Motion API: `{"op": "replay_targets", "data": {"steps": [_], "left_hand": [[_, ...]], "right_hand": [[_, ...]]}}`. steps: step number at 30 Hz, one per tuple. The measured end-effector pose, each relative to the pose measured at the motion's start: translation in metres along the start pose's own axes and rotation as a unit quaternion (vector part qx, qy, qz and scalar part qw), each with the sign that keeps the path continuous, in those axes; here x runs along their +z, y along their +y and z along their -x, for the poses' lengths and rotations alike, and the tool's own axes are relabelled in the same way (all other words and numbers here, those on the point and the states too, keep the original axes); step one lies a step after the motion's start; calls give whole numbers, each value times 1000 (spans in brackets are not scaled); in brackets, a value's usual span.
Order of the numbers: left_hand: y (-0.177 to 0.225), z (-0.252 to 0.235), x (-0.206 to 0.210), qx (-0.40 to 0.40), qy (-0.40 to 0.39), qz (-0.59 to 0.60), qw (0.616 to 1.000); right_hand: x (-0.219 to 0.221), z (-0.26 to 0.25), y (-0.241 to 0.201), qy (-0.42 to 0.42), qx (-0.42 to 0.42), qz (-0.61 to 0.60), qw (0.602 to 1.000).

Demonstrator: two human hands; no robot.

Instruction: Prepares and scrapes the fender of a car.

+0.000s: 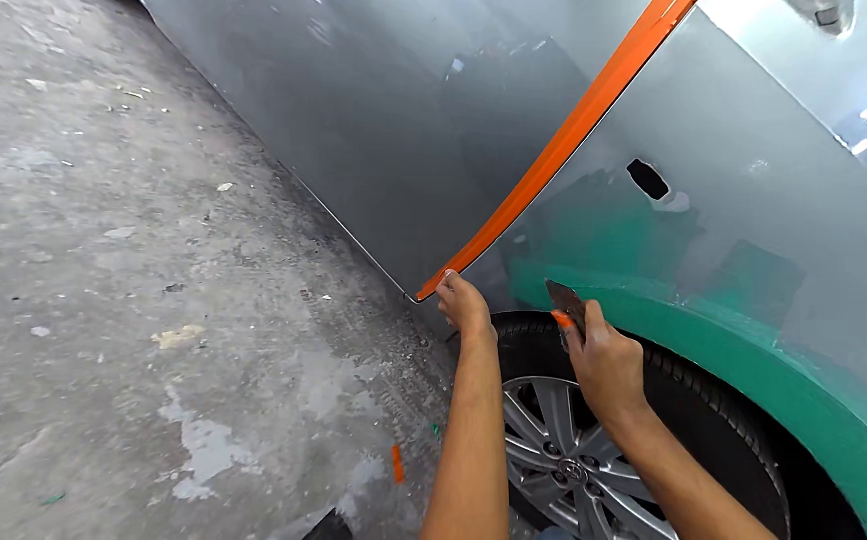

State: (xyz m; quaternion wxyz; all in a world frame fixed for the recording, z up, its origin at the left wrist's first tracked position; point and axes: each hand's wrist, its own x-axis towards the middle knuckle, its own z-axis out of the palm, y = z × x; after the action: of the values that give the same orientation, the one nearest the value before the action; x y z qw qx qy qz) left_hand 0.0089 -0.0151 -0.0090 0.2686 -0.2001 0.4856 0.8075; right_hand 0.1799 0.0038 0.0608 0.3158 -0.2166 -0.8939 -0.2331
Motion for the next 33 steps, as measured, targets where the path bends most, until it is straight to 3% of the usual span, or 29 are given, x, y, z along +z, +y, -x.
{"op": "replay_targets", "data": {"steps": [4,10,18,23,28,33], "left_hand": [[-2,-6,-4,-28,-18,52,998],[1,-13,-6,-57,-16,105,993],[5,-11,-11,-62,-31,127,989],[16,-5,-19,-92,-37,171,980],[18,-3,-21,-100,-41,170,979],[12,-7,-15,-86,-37,149,984]], "right_hand": [[8,5,4,30,-7,-15,999],[40,-6,-25,-18,-28,-7,999],[40,-1,-24,-21,-14,-20,999],[58,-11,-48,-49,-11,-10,999],[42,-6,-37,-46,17,-25,998],[55,-6,-43,-35,21,-24,999]]}}
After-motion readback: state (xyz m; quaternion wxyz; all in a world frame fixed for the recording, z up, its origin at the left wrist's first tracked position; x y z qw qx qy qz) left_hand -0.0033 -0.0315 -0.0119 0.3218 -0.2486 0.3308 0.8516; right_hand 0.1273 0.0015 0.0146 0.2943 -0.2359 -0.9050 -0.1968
